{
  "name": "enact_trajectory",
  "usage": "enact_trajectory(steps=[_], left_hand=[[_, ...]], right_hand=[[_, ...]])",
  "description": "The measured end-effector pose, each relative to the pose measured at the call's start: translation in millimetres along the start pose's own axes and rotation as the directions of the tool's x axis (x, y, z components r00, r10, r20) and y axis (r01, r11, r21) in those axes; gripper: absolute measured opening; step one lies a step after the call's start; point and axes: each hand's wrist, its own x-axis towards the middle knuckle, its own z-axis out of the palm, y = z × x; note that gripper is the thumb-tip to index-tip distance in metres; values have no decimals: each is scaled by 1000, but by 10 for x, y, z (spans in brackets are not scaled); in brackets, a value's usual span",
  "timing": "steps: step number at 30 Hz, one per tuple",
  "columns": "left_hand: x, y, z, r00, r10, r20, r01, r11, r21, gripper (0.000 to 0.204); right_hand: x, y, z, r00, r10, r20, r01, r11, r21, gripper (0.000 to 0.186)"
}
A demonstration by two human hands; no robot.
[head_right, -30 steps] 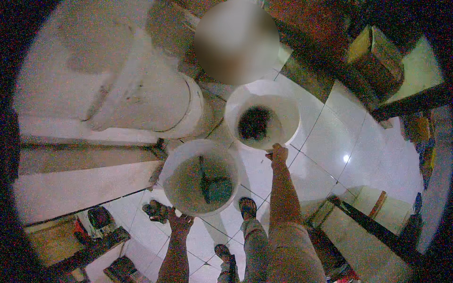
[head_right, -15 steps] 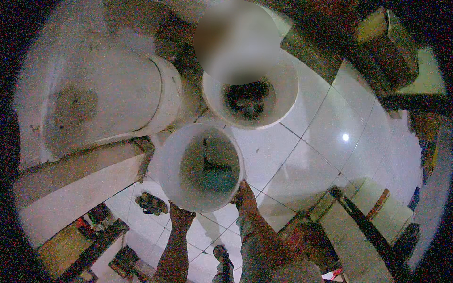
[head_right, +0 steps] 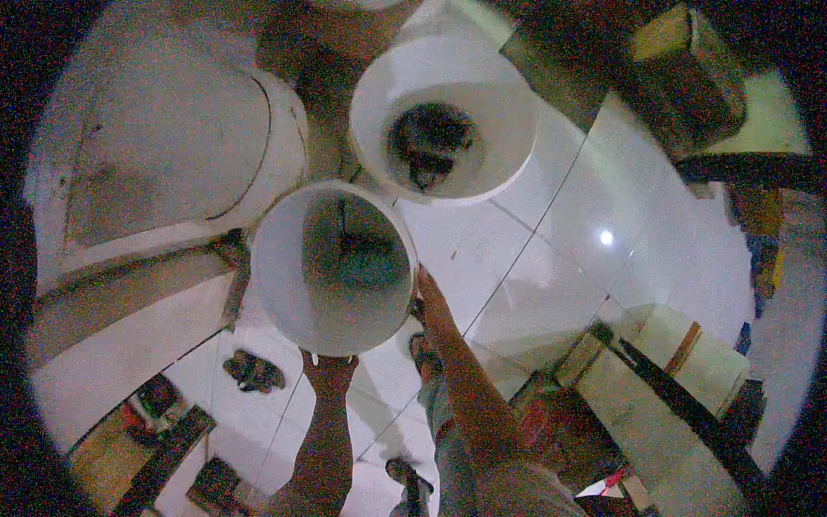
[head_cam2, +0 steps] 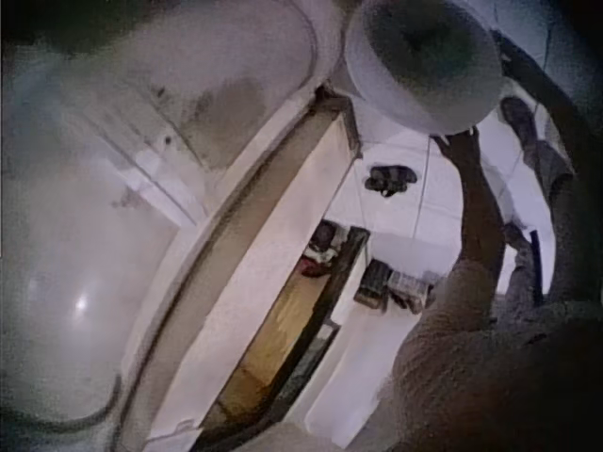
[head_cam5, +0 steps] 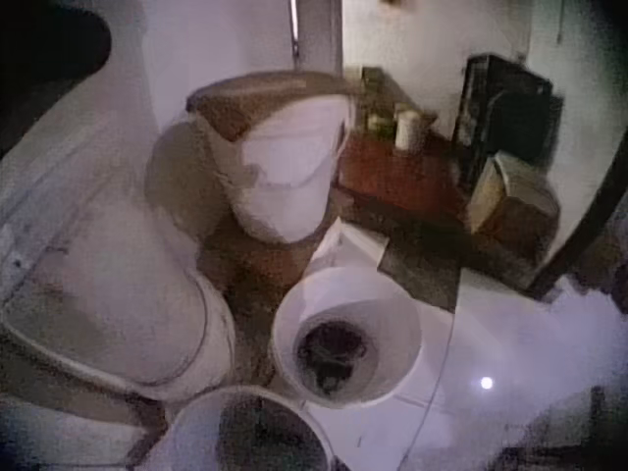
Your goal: The person picks up pieces of shaped dough from a metal table and places them into a rectangular metal baking tray.
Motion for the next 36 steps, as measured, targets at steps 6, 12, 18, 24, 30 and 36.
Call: enact_trajectory(steps=[6,12,18,24,30,36], left_hand=[[-29,120,-439,990,7,-143,-12,999,-32,69],[-1495,516,-2720,978,131,-161,27,687,726,41],[-3529,438,-5688,683,727,74,-35,-69,997,25],[-5110,647,-6259,558,822,-117,-469,428,773,50],[-6480,1748,-5343,274,676,-684,-840,514,172,47],[-7355,2537,-6859,142,712,-687,-381,680,626,50]], right_hand=[[-379,1008,-910,930,-224,-293,27,833,-552,58],[-1589,1528,-1385,752,-273,-600,-470,415,-779,19],[-1688,2703,-1194,729,-344,592,369,-531,-763,24],[-3398,5312,1286,452,253,855,885,-248,-394,63],[-6509,6957,2754,292,800,524,480,351,-804,67],[-8151,7722,3481,191,973,131,441,35,-897,77]])
